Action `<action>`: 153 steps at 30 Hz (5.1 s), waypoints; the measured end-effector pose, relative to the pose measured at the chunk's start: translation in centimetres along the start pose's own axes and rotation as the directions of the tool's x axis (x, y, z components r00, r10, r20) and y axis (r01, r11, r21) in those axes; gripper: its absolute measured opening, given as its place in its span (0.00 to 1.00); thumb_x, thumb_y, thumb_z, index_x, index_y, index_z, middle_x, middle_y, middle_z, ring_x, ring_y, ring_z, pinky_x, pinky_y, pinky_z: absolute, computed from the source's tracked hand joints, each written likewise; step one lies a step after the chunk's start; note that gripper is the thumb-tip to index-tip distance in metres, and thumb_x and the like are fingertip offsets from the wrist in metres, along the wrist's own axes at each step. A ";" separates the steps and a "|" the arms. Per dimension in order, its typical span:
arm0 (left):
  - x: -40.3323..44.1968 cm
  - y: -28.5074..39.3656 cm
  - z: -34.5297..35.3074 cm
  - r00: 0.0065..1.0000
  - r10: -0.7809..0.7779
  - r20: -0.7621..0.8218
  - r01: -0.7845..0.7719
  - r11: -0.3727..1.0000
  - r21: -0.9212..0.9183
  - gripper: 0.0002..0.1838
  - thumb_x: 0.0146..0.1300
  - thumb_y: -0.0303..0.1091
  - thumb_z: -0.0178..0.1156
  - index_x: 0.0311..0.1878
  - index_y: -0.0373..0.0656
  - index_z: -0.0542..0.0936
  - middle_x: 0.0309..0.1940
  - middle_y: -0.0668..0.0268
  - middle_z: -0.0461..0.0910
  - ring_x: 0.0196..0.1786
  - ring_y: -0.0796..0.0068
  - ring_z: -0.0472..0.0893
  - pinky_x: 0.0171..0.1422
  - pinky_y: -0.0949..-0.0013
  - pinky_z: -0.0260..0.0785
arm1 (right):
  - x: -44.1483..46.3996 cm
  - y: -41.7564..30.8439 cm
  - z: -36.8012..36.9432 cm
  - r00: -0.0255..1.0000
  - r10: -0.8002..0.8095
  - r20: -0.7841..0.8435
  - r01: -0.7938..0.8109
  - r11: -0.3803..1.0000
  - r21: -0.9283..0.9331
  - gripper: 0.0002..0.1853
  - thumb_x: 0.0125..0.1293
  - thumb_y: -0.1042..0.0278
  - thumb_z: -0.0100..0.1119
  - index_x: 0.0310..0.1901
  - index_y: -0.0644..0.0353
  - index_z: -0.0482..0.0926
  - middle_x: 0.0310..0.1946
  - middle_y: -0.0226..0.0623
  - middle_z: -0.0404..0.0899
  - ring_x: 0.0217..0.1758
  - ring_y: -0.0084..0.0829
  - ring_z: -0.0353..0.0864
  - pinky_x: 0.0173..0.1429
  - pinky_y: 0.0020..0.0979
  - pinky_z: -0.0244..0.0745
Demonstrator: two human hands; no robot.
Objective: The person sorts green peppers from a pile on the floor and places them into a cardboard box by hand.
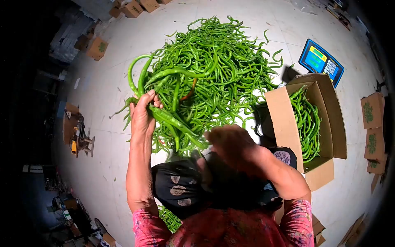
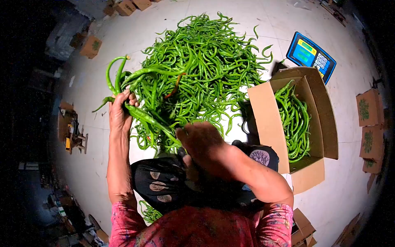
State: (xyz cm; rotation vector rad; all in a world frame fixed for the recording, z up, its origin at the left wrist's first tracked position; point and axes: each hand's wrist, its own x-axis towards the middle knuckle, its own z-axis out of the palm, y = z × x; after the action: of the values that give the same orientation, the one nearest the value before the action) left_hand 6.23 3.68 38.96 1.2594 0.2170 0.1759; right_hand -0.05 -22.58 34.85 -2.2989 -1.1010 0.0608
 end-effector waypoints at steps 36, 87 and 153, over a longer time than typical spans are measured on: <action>-4.7 -2.1 2.5 0.968 0.016 0.249 -0.090 0.953 0.288 0.21 0.63 0.37 0.62 0.56 0.37 0.73 0.27 0.70 0.73 0.28 0.81 0.72 0.32 0.77 0.65 | 2.3 5.8 -2.5 0.857 0.435 -0.277 -0.314 0.867 0.387 0.14 0.56 0.71 0.51 0.45 0.63 0.74 0.35 0.50 0.78 0.41 0.49 0.78 0.47 0.46 0.73; -5.6 -2.7 1.7 0.885 -0.219 0.412 0.225 0.974 0.033 0.25 0.64 0.32 0.58 0.64 0.37 0.69 0.31 0.66 0.74 0.27 0.82 0.70 0.32 0.77 0.64 | 1.2 11.0 -1.3 0.527 0.760 -0.380 -0.413 0.620 0.667 0.12 0.64 0.62 0.62 0.42 0.60 0.76 0.32 0.29 0.77 0.33 0.25 0.72 0.43 0.32 0.71; -5.5 -4.9 2.7 0.614 -0.310 0.726 0.583 0.798 -0.152 0.34 0.63 0.36 0.56 0.71 0.38 0.58 0.41 0.55 0.76 0.22 0.79 0.67 0.24 0.76 0.63 | 2.7 5.3 -1.7 0.830 0.557 0.030 -0.104 0.103 0.989 0.09 0.73 0.65 0.49 0.44 0.61 0.74 0.30 0.28 0.74 0.31 0.20 0.74 0.36 0.24 0.74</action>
State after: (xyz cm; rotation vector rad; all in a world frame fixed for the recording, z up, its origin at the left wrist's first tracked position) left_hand 1.70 -1.65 35.38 0.7669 -0.1334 -0.6739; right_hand 5.87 -24.05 34.06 -1.1421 -0.0702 0.4003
